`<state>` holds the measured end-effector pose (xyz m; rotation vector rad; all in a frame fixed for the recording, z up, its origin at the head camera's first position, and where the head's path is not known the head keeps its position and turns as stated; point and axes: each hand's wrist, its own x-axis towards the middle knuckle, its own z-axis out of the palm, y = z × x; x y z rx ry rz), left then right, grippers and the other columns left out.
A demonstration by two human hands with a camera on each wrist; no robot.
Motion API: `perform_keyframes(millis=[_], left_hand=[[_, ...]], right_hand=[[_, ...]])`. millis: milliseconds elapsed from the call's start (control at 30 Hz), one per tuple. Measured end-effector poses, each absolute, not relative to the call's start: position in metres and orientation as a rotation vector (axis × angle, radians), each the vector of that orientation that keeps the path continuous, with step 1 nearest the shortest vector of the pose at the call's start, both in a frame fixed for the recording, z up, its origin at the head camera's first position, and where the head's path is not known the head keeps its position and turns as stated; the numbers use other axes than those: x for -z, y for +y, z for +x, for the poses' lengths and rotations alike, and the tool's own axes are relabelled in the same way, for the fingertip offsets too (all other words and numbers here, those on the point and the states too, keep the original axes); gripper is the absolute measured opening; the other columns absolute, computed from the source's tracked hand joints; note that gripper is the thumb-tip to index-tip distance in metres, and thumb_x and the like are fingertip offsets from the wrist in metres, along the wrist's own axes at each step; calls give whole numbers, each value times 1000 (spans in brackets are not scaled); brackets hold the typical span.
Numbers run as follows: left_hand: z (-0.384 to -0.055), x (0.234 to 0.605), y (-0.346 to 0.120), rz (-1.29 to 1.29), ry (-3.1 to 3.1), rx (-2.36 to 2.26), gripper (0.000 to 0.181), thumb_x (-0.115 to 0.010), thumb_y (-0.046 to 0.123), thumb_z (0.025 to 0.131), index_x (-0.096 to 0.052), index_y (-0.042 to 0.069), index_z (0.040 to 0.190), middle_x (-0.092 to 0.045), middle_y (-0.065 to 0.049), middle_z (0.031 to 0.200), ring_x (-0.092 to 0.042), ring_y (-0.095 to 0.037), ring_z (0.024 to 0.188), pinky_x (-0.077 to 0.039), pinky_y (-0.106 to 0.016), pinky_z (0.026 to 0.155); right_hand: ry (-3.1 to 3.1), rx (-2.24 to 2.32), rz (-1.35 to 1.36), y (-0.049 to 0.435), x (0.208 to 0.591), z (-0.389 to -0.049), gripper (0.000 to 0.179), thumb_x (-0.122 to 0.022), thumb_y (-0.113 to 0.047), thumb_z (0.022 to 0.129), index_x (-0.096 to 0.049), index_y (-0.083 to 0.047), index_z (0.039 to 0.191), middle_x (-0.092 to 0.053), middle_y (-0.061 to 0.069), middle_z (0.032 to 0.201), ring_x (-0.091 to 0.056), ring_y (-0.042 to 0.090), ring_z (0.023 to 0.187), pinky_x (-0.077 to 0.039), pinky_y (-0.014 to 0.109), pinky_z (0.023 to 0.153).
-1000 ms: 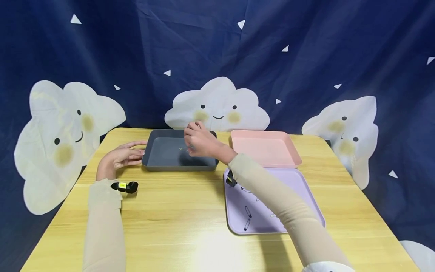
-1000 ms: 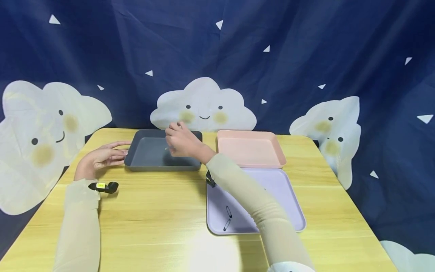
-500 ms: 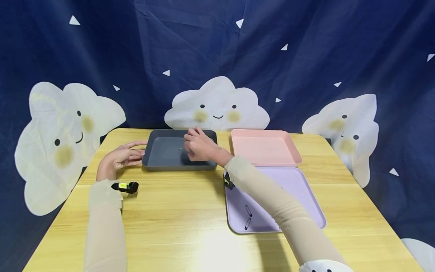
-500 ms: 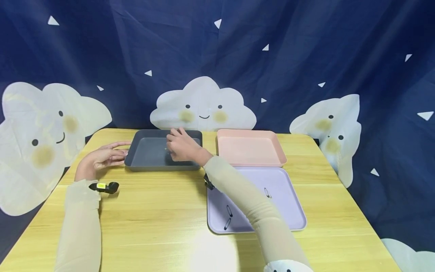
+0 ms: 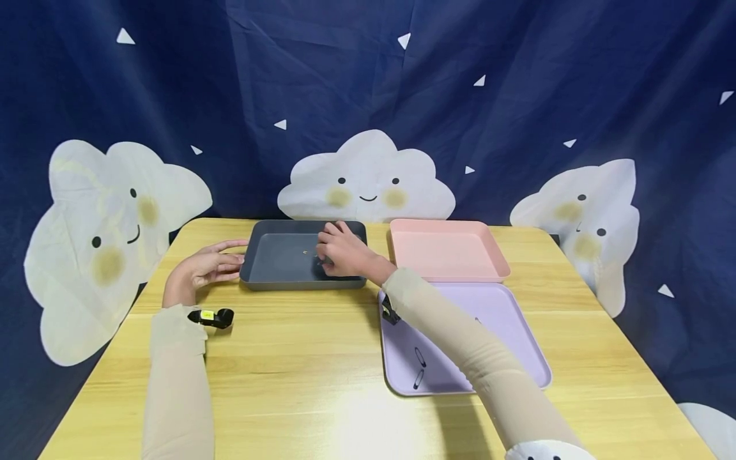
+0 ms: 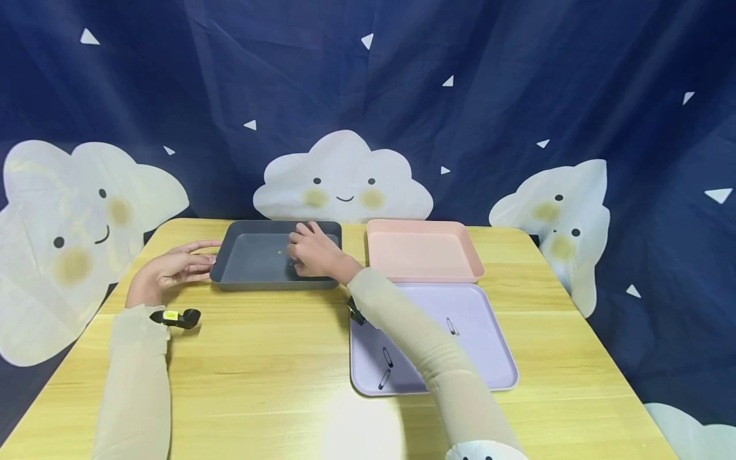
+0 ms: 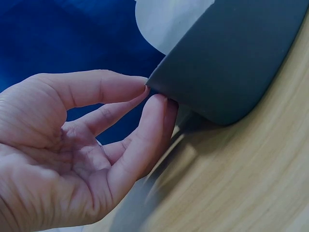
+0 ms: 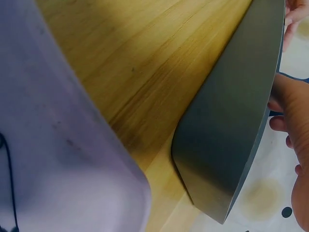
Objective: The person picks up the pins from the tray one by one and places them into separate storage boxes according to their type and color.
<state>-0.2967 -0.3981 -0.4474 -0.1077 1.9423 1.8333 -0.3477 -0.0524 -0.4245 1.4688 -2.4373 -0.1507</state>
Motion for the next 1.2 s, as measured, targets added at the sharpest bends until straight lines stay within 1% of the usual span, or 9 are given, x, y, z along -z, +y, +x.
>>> perform_keyframes(millis=[133, 233, 433, 567, 667, 900, 1100, 1200], left_hand=[[-297, 447, -398, -108, 1938, -1835, 70, -59, 9, 102, -23, 16, 162, -71, 14, 109, -70, -4, 101, -58, -23, 87], [-297, 448, -398, -117, 1932, -1838, 70, -59, 8, 102, -24, 17, 162, -71, 14, 109, -70, -4, 101, -58, -23, 87], [-296, 447, -398, -127, 1916, -1849, 68, -57, 6, 103, -25, 18, 162, -72, 13, 109, -70, -4, 102, -59, -23, 86], [-296, 447, -397, -127, 1912, -1853, 69, -57, 5, 102, -25, 18, 162, -72, 13, 108, -71, -4, 101, -59, -23, 85], [-296, 447, -396, -128, 1910, -1855, 69, -58, 5, 102, -25, 18, 162, -73, 13, 108, -71, -4, 100, -59, -23, 85], [-296, 447, -396, -123, 1919, -1846, 68, -56, 6, 103, -24, 18, 162, -72, 14, 109, -71, -3, 101, -59, -23, 86], [-296, 448, -398, -112, 1904, -1855, 68, -56, 5, 103, -26, 20, 162, -72, 13, 109, -71, -4, 101, -59, -23, 86], [-296, 447, -399, -96, 1912, -1846, 67, -57, 6, 103, -28, 20, 161, -72, 13, 110, -71, -4, 102, -59, -23, 86]], right_hand=[[-2452, 168, 1454, -51, 424, -348, 9, -69, -30, 91, -67, -21, 93, -62, -2, 105, -42, 23, 101, -33, 42, 94], [-2453, 174, 1451, -51, 424, -347, 10, -69, -31, 92, -68, -22, 94, -62, -2, 106, -42, 22, 101, -33, 42, 93], [-2434, 140, 1457, -49, 425, -347, 0, -66, -24, 93, -67, -24, 93, -62, -2, 104, -43, 22, 100, -33, 42, 93], [-2427, 132, 1464, -47, 427, -348, 8, -63, -20, 93, -69, -24, 93, -61, -2, 103, -42, 22, 99, -33, 42, 93], [-2424, 132, 1467, -45, 428, -347, 10, -61, -19, 94, -70, -24, 93, -60, -1, 102, -41, 22, 98, -32, 42, 93], [-2424, 108, 1467, -43, 427, -347, 7, -63, -19, 93, -70, -23, 93, -61, -1, 101, -42, 23, 98, -34, 43, 93], [-2420, 99, 1474, -40, 422, -346, 7, -65, -20, 93, -71, -23, 94, -61, 0, 100, -43, 23, 97, -34, 43, 92], [-2404, 92, 1476, -37, 418, -346, 7, -65, -19, 94, -71, -22, 92, -61, 0, 99, -44, 24, 97, -35, 44, 93]])
